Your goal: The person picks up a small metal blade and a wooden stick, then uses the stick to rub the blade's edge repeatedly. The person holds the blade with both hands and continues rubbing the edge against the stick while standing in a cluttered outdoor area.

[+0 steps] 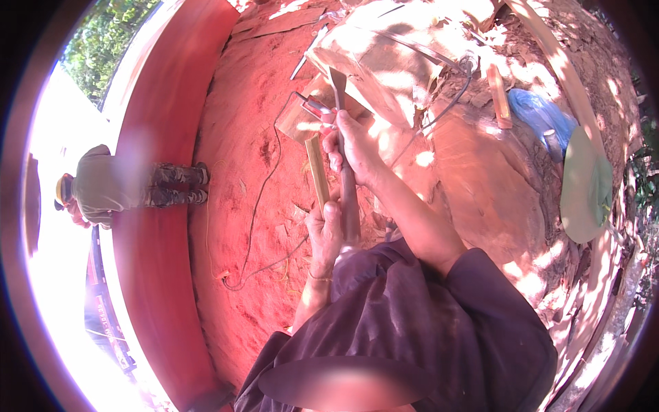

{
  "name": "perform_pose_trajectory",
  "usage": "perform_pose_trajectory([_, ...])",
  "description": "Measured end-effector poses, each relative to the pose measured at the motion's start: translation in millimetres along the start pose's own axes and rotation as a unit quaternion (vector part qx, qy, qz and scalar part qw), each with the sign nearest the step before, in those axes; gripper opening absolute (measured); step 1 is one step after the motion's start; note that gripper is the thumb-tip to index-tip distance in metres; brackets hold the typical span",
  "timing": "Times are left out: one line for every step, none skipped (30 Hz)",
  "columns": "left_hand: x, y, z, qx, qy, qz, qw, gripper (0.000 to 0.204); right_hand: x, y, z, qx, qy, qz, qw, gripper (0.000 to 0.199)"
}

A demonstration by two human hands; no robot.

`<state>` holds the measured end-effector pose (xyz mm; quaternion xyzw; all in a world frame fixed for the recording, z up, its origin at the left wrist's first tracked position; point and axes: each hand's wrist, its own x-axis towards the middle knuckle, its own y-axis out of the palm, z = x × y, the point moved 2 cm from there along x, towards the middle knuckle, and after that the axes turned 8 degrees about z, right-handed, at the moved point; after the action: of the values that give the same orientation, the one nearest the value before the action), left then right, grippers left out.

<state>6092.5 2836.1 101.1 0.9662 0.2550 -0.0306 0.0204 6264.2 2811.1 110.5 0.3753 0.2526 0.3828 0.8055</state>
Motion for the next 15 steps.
perform_pose_trajectory([-1,-4,-1,0.036,0.016,-0.023,0.999,0.056,0,-3,8,-0.015,-0.014,-0.019,1.000,0.053])
perform_pose_trajectory([-4,-7,0,0.028,-0.013,-0.052,0.998,0.063,-2,-5,17,-0.035,-0.026,-0.032,0.999,0.052])
perform_pose_trajectory([-6,-12,1,0.017,-0.028,-0.072,0.997,0.065,-6,-7,26,-0.052,-0.038,-0.033,0.997,0.051])
perform_pose_trajectory([-8,-18,1,0.009,-0.038,-0.090,0.995,0.066,-12,-9,34,-0.104,-0.036,-0.033,0.993,0.046])
perform_pose_trajectory([-11,-25,2,0.004,-0.058,-0.123,0.991,0.068,-19,-8,40,-0.153,-0.031,-0.019,0.987,0.042])
perform_pose_trajectory([-14,-30,4,-0.071,-0.087,-0.152,0.982,0.064,-28,-6,45,-0.161,-0.031,-0.006,0.986,0.035])
perform_pose_trajectory([-17,-34,4,-0.110,-0.093,-0.164,0.976,0.063,-39,-2,47,-0.170,-0.032,-0.004,0.985,0.032])
perform_pose_trajectory([-21,-39,3,-0.149,-0.097,-0.174,0.969,0.062,-50,4,46,-0.188,-0.027,0.008,0.982,0.031])
perform_pose_trajectory([-24,-42,2,-0.188,-0.102,-0.179,0.960,0.062,-60,12,46,-0.204,-0.032,0.023,0.978,0.030])
perform_pose_trajectory([-28,-48,-1,-0.181,-0.138,-0.174,0.958,0.047,-70,20,47,-0.204,-0.011,0.047,0.978,0.030])
perform_pose_trajectory([-29,-50,-6,-0.186,-0.092,-0.151,0.966,0.042,-81,28,48,-0.206,0.007,0.068,0.976,0.030])
perform_pose_trajectory([-31,-51,-11,-0.193,-0.064,-0.146,0.968,0.037,-92,35,51,-0.207,0.028,0.090,0.974,0.029])
perform_pose_trajectory([-33,-51,-16,-0.200,-0.045,-0.136,0.969,0.032,-102,42,54,-0.215,0.061,0.110,0.968,0.028])
perform_pose_trajectory([-37,-53,-21,-0.244,-0.046,-0.142,0.958,0.022,-109,48,58,-0.224,0.098,0.134,0.960,0.026])
perform_pose_trajectory([-39,-54,-26,-0.247,-0.041,-0.142,0.958,0.023,-116,55,59,-0.226,0.134,0.161,0.951,0.025])
